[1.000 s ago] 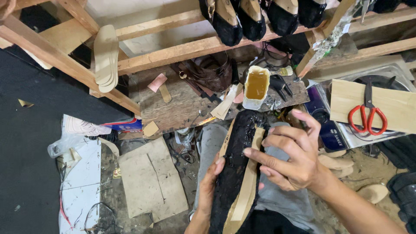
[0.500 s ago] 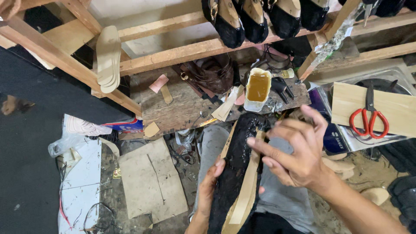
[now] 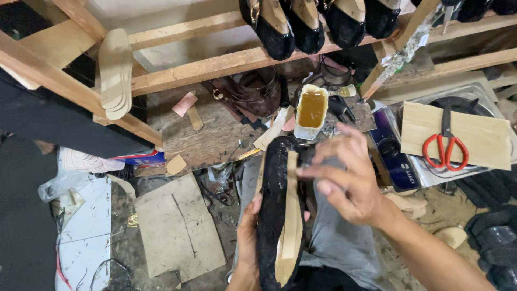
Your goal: The person holds a black shoe with a wooden sole board and applies glue from a container onto the sole edge, spreading it with a finger along the rim. They rotate the shoe to coat different sections and press along the glued edge, working the glue around the sole of the shoe.
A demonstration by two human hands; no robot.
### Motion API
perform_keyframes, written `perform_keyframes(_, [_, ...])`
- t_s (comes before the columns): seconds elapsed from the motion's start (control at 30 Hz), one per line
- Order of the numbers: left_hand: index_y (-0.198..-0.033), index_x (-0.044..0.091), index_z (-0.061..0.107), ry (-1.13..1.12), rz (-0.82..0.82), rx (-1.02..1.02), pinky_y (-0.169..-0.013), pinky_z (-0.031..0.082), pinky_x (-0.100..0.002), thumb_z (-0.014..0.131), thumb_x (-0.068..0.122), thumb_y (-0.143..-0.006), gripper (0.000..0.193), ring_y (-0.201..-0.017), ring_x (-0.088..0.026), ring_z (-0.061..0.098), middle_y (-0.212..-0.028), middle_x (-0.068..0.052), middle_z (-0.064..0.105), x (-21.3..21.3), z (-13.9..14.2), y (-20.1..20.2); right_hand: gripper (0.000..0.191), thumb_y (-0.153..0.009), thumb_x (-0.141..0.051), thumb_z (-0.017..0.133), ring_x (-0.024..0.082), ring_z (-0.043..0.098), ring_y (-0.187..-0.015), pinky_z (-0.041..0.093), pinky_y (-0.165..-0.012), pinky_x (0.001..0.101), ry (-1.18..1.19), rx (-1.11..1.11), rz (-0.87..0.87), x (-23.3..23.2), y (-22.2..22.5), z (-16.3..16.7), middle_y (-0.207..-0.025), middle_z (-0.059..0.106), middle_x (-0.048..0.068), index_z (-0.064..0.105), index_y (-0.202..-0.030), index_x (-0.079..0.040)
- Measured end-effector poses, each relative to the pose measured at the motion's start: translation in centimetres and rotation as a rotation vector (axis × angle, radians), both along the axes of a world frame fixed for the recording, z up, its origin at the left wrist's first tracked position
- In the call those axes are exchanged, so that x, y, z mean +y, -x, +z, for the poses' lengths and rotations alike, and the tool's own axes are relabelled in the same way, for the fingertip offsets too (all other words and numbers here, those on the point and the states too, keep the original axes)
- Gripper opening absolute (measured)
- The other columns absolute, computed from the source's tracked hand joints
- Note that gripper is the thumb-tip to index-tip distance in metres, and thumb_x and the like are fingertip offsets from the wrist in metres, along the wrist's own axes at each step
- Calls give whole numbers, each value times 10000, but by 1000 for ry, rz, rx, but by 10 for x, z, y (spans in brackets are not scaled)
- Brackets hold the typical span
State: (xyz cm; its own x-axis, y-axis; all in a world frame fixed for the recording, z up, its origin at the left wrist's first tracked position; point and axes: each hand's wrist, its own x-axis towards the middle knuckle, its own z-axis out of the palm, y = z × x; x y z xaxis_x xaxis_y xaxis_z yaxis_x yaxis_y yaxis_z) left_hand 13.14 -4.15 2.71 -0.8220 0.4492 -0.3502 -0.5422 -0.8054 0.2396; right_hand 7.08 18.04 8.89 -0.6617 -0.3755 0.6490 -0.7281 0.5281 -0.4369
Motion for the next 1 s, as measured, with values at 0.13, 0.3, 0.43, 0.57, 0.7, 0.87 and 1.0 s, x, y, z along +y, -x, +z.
perform_keyframes(0.13, [-1357,-20,571,24,25,-145,-789,650,-414,549,439,-921,633,-1008,-371,741,-1126,-193,731,-3,2,6,374,-936,-69,584,338,540,-1156,407,-1047,455,-54,-294,-348,27,72,-46,-1168,587,122,687,-1295,-88])
perform_keyframes(0.3, [-1394,-24,539,-19,9,-109,-794,655,-406,532,475,-936,678,-1001,-369,735,-1184,-187,698,-6,1,13,646,-657,47,648,430,427,-1347,397,-1038,503,-411,-357,-393,38,120,-119,-1478,444,187,685,-1286,-99])
perform_keyframes(0.43, [-1429,-5,530,-30,31,33,-781,637,-398,528,516,-970,695,-996,-354,740,-1256,-191,687,-3,-1,15,537,-630,24,693,473,379,-1371,361,-1054,539,-557,-245,-391,41,132,-145,-1525,397,217,773,-1133,-146])
perform_keyframes(0.57, [-1456,-6,517,-9,42,-16,-868,639,-418,506,496,-974,696,-995,-314,732,-1289,-199,674,-2,-1,20,391,-717,12,712,419,438,-1394,367,-1131,513,-492,-126,-419,44,129,-132,-1528,487,194,807,-1071,-125])
perform_keyframes(0.7, [-1458,-19,500,-128,8,-23,-894,627,-427,495,491,-999,686,-969,-310,737,-1278,-199,665,-2,-3,23,353,-711,23,632,341,520,-1346,399,-1109,475,-364,-444,-373,35,100,-89,-1430,595,138,757,-1024,-83])
perform_keyframes(0.87, [-1380,59,518,-81,72,7,-884,626,-470,482,458,-953,585,-976,-291,750,-1232,-165,679,7,-5,20,289,-964,-125,568,325,508,-1438,361,-1220,461,138,-291,-106,8,13,-28,-1487,585,132,675,-1224,-63])
perform_keyframes(1.0, [-1453,-18,548,45,45,55,-860,595,-408,512,378,-1076,547,-987,-283,717,-1242,-191,688,12,-1,17,525,-1010,-333,492,470,320,-1520,223,-1258,558,136,-248,73,-26,-27,-11,-1588,411,249,570,-1413,-5])
